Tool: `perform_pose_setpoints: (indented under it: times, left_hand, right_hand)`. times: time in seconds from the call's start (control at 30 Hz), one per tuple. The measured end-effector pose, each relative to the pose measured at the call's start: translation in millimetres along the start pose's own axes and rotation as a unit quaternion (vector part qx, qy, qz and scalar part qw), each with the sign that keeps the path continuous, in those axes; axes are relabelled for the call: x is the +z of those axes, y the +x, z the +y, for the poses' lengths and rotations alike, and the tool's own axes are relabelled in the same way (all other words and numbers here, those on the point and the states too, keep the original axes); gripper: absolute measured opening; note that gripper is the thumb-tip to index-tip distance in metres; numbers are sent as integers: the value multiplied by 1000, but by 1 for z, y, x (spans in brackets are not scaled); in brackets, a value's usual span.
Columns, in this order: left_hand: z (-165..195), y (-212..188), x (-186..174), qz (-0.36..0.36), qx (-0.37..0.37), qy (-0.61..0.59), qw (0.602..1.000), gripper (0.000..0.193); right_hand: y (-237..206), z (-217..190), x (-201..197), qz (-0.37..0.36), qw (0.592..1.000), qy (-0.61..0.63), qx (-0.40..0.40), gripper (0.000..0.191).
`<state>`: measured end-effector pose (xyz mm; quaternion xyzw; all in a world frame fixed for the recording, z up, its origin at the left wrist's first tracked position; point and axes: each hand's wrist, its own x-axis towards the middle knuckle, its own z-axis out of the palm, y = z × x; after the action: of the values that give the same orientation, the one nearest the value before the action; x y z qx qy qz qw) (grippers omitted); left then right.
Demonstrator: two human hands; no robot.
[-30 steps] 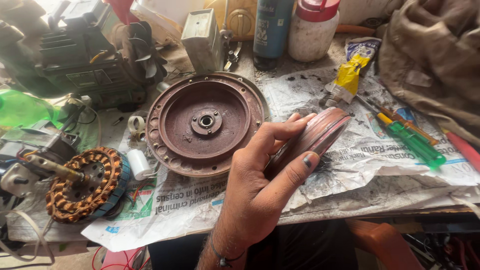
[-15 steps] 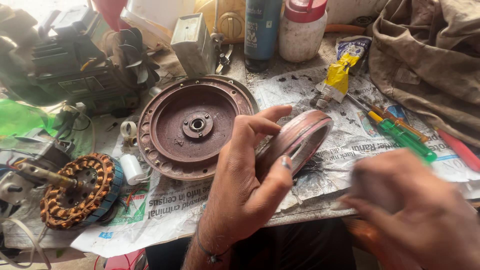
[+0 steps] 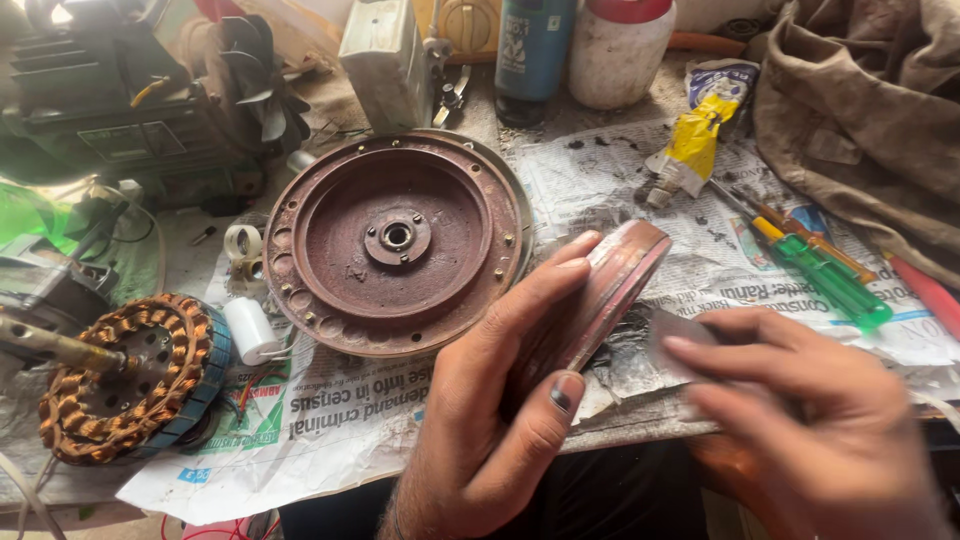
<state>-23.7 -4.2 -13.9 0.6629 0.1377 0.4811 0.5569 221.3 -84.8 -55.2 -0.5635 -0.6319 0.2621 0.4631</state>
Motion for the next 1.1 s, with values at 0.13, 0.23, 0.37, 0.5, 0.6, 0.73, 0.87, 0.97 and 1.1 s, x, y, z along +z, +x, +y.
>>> perform_pose_setpoints:
  times: [0.13, 0.23, 0.37, 0.5, 0.6, 0.73, 0.87, 0.97, 1.1]
  left_hand:
    - [0, -1, -1, 5, 12, 9, 1000, 52]
    - [0, 0, 1, 12, 19, 24, 999, 51]
    - [0, -1, 1, 23, 11, 14, 1000, 50]
    - [-2, 0, 3, 39, 5, 5, 999, 52]
    - [-3, 1, 3, 42, 7, 8, 999, 52]
    - [-3, 0, 2, 41, 6, -1, 999, 53]
    - [-3, -1, 0, 36, 5, -5, 999, 53]
    - [-4, -1, 1, 38, 4, -9, 999, 53]
    - [-4, 0, 2, 40, 3, -3, 999, 54]
  right_hand:
    - [2, 12, -5, -23, 838, 527, 135, 44]
    - [2, 15, 1, -63, 811, 559, 160, 47]
    - [7, 15, 9, -103, 775, 600, 172, 50]
    - [12, 17, 10, -93, 755, 621, 190, 52]
    - [13, 19, 11, -94, 791, 577, 182, 53]
    - [12, 21, 12, -89, 780, 586, 203, 55]
    - [11, 23, 13, -59, 768, 600, 219, 54]
    - [11, 26, 14, -47, 785, 578, 217, 53]
    - [10, 28, 15, -59, 790, 579, 192, 52]
